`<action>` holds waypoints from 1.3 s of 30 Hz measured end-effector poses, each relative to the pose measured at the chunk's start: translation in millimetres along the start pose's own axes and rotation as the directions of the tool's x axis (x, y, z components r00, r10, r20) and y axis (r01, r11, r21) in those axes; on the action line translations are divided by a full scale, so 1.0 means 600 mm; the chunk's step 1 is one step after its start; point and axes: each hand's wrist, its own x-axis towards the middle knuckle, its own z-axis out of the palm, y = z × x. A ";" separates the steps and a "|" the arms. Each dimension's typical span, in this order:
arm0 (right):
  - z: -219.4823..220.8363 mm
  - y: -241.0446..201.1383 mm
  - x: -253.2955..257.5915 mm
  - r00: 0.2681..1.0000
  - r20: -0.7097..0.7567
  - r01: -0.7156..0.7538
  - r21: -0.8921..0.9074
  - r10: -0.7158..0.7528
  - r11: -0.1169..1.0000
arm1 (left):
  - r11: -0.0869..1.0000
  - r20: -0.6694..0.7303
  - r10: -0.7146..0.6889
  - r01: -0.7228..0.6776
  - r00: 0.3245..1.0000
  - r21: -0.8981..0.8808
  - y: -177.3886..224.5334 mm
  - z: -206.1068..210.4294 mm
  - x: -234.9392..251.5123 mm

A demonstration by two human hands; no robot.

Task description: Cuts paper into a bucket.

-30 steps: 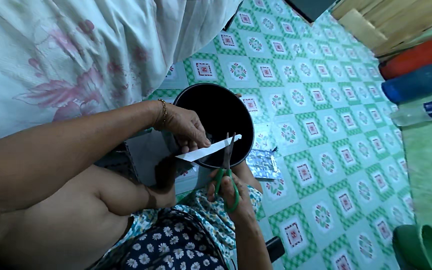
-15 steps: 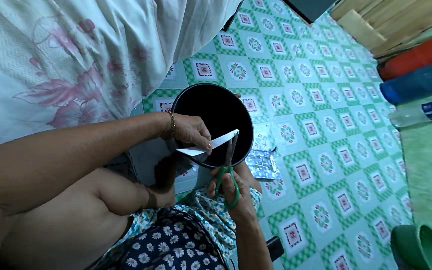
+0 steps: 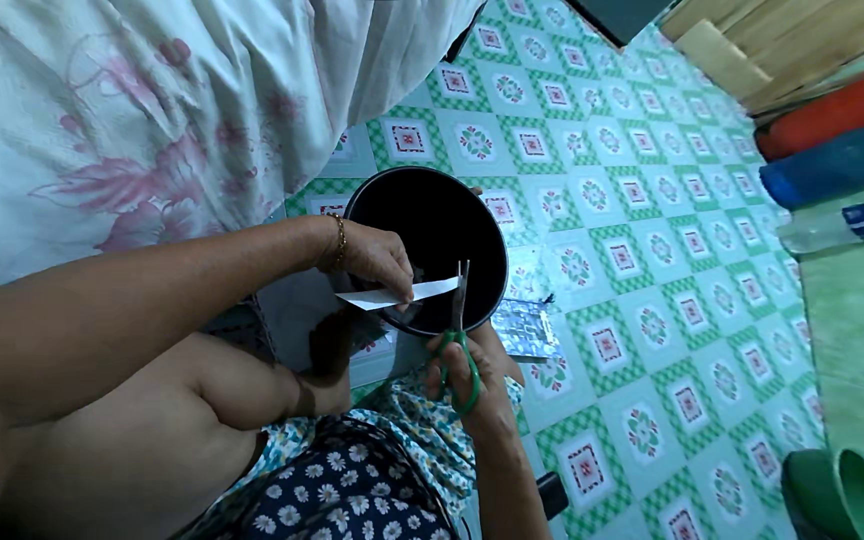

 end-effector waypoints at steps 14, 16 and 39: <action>0.003 -0.002 -0.005 0.999 0.040 -0.018 -0.026 0.019 0.999 | 0.996 -0.033 -0.065 0.063 0.997 -0.062 0.002 -0.004 -0.001; 0.008 -0.003 -0.001 1.000 -0.021 0.002 0.012 -0.002 1.000 | 0.995 -0.027 -0.072 0.070 0.997 -0.068 0.003 -0.004 -0.002; 0.015 -0.004 -0.002 0.998 0.050 -0.039 -0.114 0.045 0.993 | 0.994 -0.076 -0.084 0.078 0.994 -0.080 0.002 0.003 0.007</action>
